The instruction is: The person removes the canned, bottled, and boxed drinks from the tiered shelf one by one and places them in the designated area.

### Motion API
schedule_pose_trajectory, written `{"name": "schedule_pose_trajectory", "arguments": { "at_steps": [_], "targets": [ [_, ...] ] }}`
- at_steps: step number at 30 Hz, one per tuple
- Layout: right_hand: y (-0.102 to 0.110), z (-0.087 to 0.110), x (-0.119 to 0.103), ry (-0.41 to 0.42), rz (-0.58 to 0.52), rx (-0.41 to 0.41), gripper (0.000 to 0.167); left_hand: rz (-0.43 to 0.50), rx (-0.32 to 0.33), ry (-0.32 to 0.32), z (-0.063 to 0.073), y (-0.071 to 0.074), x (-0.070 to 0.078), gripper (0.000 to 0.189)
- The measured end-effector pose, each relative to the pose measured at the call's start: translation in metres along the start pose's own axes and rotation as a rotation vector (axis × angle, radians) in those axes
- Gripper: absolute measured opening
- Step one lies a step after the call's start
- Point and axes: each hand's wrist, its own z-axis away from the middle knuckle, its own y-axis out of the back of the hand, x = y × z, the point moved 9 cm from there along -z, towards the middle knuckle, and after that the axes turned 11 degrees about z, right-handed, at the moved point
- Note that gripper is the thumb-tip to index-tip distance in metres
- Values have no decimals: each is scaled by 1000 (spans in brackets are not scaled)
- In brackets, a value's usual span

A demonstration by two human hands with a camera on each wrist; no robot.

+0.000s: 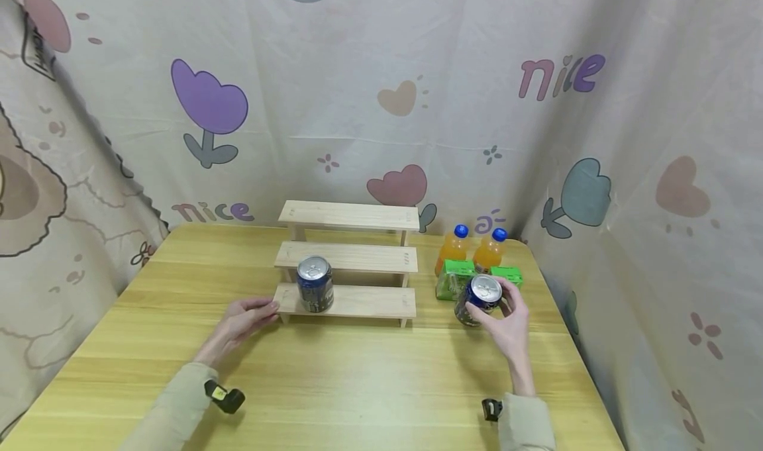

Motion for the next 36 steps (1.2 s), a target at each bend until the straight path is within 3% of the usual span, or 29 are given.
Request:
{"name": "schedule_pose_trajectory", "arguments": {
  "at_steps": [22, 36],
  "targets": [
    [24, 1, 49, -212, 17, 140, 73, -1, -3, 14, 2, 0, -1, 54],
    [29, 3, 57, -269, -21, 185, 70, -8, -10, 11, 2, -1, 0, 53]
  ]
}}
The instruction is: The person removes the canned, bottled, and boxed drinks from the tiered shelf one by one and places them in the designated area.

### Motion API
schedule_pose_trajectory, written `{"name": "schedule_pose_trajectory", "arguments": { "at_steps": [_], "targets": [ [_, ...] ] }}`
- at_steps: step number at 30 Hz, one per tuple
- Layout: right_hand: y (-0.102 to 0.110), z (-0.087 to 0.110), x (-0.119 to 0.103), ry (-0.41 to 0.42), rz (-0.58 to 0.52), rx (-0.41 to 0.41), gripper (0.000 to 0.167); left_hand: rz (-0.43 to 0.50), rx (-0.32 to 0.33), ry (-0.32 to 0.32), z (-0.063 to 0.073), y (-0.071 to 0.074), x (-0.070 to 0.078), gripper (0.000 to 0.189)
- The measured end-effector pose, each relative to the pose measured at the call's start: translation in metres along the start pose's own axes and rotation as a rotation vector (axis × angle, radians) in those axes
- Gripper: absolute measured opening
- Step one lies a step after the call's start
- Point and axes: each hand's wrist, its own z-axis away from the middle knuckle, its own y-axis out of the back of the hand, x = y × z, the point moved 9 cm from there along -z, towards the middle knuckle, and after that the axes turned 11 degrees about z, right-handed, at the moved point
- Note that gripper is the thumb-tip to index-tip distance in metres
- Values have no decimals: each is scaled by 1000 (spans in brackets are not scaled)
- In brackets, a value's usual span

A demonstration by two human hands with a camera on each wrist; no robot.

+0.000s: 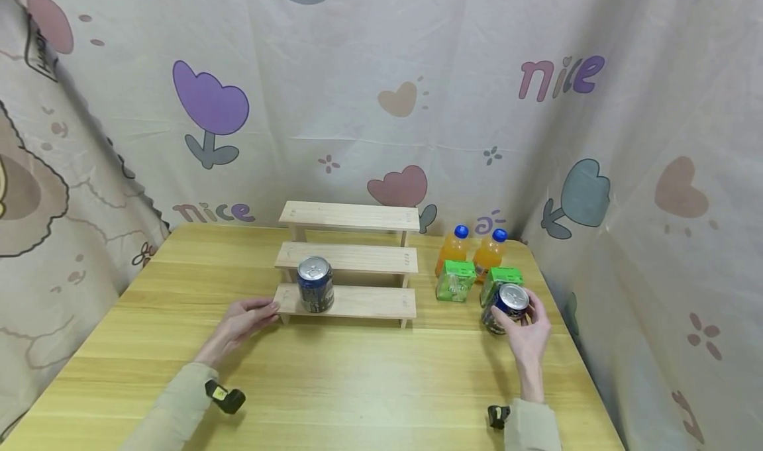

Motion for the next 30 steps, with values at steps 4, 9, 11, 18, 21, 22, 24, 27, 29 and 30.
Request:
{"name": "schedule_pose_trajectory", "arguments": {
  "at_steps": [4, 9, 11, 18, 21, 22, 24, 27, 29, 30],
  "targets": [
    [1, -1, 1, -12, -22, 8, 72, 2, 5, -5, 0, 0, 0, 53],
    [2, -2, 4, -27, -54, 6, 73, 6, 13, -6, 0, 1, 0, 53],
    [3, -2, 5, -35, -67, 4, 74, 7, 14, -4, 0, 1, 0, 53],
    [3, -3, 9, -56, -65, 6, 76, 12, 14, -1, 1, 0, 0, 54],
    [3, -3, 10, -57, -54, 2, 75, 13, 13, -2, 0, 1, 0, 53],
    [3, -3, 10, -58, -49, 0, 75, 14, 13, -3, 0, 1, 0, 53],
    [3, -3, 11, -58, -38, -3, 74, 17, 13, -6, 0, 1, 0, 52],
    [2, -3, 12, -68, -42, -5, 74, 19, 11, -9, 0, 1, 0, 52],
    [1, -3, 14, -78, -58, -4, 73, 21, 10, -13, -1, 1, 0, 51],
    [1, -3, 15, -81, -58, -4, 73, 21, 9, -13, -1, 1, 0, 51]
  ]
}}
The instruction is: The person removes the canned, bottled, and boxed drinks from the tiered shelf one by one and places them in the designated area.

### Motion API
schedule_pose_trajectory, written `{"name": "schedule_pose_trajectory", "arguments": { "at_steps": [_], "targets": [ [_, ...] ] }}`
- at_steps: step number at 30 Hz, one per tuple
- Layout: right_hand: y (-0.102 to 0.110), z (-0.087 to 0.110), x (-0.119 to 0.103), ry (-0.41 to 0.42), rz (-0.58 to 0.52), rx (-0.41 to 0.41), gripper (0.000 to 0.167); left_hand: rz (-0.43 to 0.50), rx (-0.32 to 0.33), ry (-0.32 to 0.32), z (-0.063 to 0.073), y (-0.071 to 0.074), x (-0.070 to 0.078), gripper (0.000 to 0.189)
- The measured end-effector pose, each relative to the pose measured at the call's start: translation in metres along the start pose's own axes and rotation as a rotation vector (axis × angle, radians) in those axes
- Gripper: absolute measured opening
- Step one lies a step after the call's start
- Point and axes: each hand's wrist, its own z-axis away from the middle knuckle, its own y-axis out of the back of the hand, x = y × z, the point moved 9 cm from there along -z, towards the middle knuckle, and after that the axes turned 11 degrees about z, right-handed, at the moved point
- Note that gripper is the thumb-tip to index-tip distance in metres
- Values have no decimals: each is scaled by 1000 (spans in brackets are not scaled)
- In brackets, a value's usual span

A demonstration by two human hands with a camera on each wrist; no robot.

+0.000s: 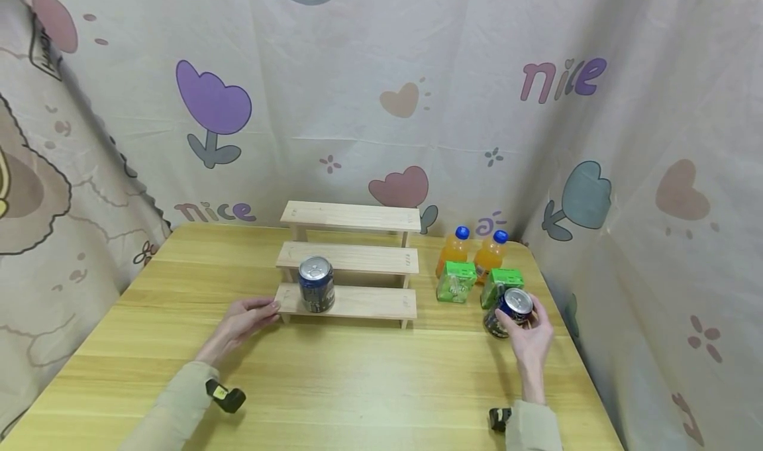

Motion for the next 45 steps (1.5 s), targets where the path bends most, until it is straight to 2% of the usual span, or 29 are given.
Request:
{"name": "schedule_pose_trajectory", "arguments": {
  "at_steps": [18, 28, 45],
  "targets": [
    [-1, -2, 3, -7, 56, -4, 74, 4, -2, 3, 1, -1, 0, 51],
    [-4, 1, -1, 16, 40, -14, 69, -5, -5, 8, 0, 0, 0, 51],
    [-7, 1, -3, 19, 46, -50, 75, -15, -11, 11, 0, 1, -2, 52]
  ]
}}
